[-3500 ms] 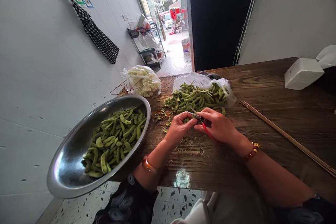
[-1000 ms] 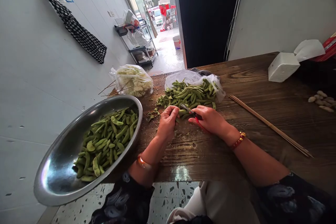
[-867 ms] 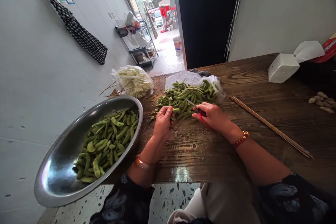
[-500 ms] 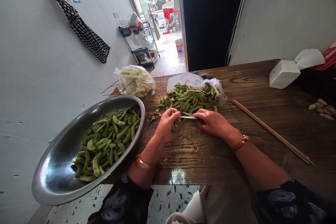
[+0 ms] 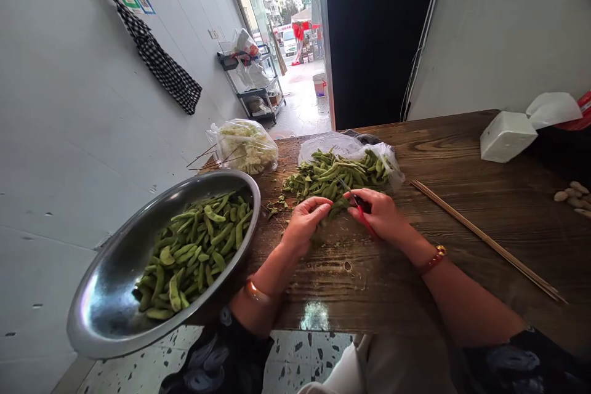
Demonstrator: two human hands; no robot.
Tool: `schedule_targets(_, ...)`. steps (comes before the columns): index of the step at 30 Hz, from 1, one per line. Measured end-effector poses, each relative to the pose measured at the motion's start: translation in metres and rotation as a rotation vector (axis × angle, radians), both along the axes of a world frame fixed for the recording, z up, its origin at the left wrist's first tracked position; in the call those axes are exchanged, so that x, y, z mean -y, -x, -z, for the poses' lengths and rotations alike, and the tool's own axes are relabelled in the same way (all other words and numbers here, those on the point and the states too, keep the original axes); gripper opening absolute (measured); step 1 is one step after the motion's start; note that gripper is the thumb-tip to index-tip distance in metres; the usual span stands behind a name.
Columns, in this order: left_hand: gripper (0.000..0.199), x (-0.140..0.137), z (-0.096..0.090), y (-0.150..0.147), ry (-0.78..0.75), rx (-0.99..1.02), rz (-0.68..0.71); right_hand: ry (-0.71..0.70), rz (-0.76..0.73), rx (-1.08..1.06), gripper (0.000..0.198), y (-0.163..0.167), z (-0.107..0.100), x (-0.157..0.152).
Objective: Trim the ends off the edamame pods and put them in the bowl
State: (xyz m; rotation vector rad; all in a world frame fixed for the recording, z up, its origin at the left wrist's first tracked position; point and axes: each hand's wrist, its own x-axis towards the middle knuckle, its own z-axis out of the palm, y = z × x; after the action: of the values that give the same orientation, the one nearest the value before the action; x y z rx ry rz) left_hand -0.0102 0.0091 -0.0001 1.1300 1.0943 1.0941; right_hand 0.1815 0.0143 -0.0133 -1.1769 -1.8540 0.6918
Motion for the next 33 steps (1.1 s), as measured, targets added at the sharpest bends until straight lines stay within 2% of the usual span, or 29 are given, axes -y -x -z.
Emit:
schedule_targets(2, 0.037, 0.005, 0.001, -0.005, 0.009, -0.004, 0.076, 0.149, -0.086, -0.239, 0.038, 0.003, -0.004, 0.002)
schedule_targets(5, 0.044, 0.009, 0.002, -0.008, -0.002, 0.017, 0.093, 0.334, -0.174, -0.463, 0.054, 0.006, -0.01, 0.006)
schedule_targets(8, 0.042, 0.011, 0.002, -0.008, -0.024, 0.037, 0.121, 0.447, -0.209, -0.544, 0.062, 0.009, -0.014, 0.011)
schedule_targets(14, 0.038, 0.014, -0.007, -0.008, 0.054, 0.143, 0.232, 0.598, -0.249, -0.619, 0.066, 0.011, -0.018, 0.017)
schedule_targets(18, 0.029, 0.015, -0.012, -0.009, 0.041, 0.119, 0.193, 0.571, -0.263, -0.624, 0.064, 0.012, -0.018, 0.016)
schedule_targets(23, 0.033, 0.013, -0.009, -0.008, 0.078, 0.072, 0.151, 0.492, -0.228, -0.514, 0.052, 0.007, -0.013, 0.01)
schedule_targets(30, 0.033, 0.011, -0.008, -0.008, 0.076, 0.075, 0.158, 0.231, -0.146, -0.233, 0.047, -0.003, -0.011, 0.005)
schedule_targets(33, 0.033, 0.011, -0.008, -0.007, 0.085, 0.08, 0.169, 0.212, -0.152, -0.231, 0.045, -0.003, -0.01, 0.004)
